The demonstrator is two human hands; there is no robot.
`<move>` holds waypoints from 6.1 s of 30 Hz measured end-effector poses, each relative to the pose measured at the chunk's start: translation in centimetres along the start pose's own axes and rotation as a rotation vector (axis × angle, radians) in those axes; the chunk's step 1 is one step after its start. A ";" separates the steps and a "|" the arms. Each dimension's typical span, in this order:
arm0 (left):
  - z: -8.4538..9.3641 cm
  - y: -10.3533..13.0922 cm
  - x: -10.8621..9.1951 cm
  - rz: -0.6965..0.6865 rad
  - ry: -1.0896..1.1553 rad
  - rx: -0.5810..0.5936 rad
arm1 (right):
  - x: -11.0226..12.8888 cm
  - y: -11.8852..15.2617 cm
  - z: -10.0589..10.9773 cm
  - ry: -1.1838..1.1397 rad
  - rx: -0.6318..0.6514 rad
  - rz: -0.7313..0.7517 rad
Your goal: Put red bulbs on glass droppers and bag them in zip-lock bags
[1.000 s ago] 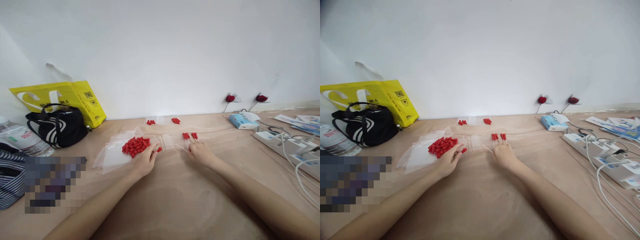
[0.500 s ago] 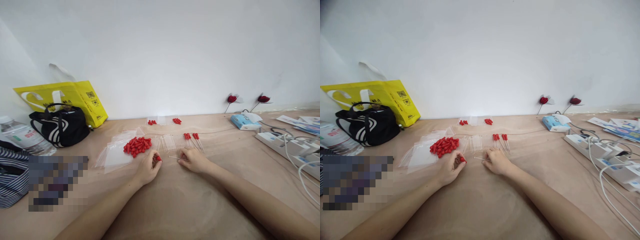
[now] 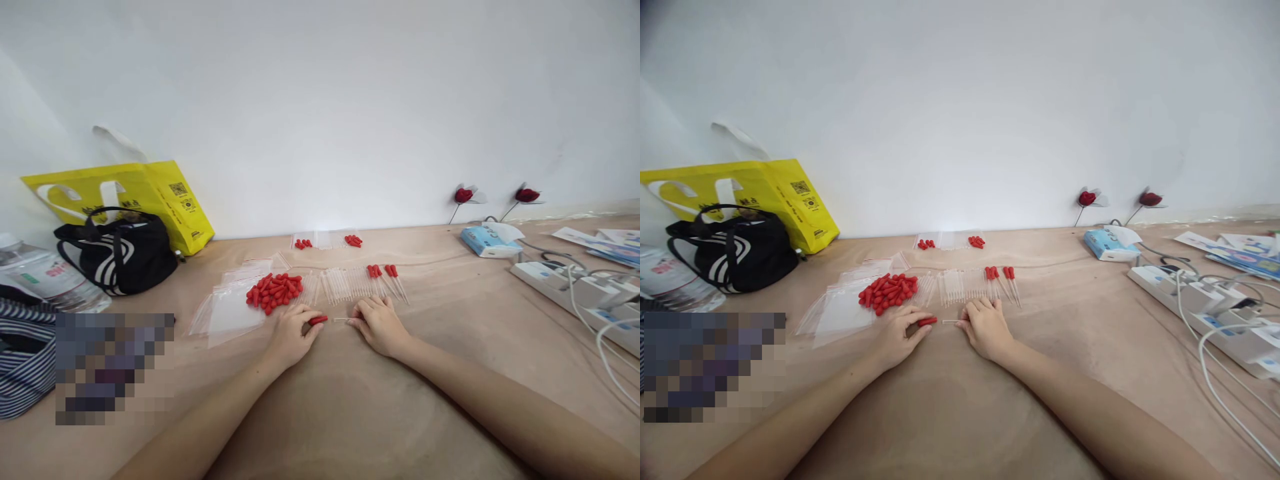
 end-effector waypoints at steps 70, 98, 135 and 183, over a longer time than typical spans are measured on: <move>-1.3 -0.4 -5.2 -0.254 -0.117 0.040 | 3.8 1.8 0.5 0.012 -0.132 0.426; -0.5 -0.2 -1.6 -0.071 -0.167 0.035 | -13.0 -3.5 4.1 0.187 -0.145 -0.617; 2.6 -7.1 8.4 0.209 -0.308 0.129 | -11.1 -4.1 1.9 0.302 0.154 -0.645; -0.6 -0.4 -3.4 -0.215 0.176 -0.007 | -11.9 -4.2 2.8 0.275 0.109 -0.704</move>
Point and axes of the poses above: each hand's wrist, its own y-axis away from the middle knuckle, its own z-axis out of the back of the hand, x = y × z, the point moved 10 cm from there along -y, towards the middle knuckle, and after that the axes turned 11 degrees about -z, right-handed, at the moved point
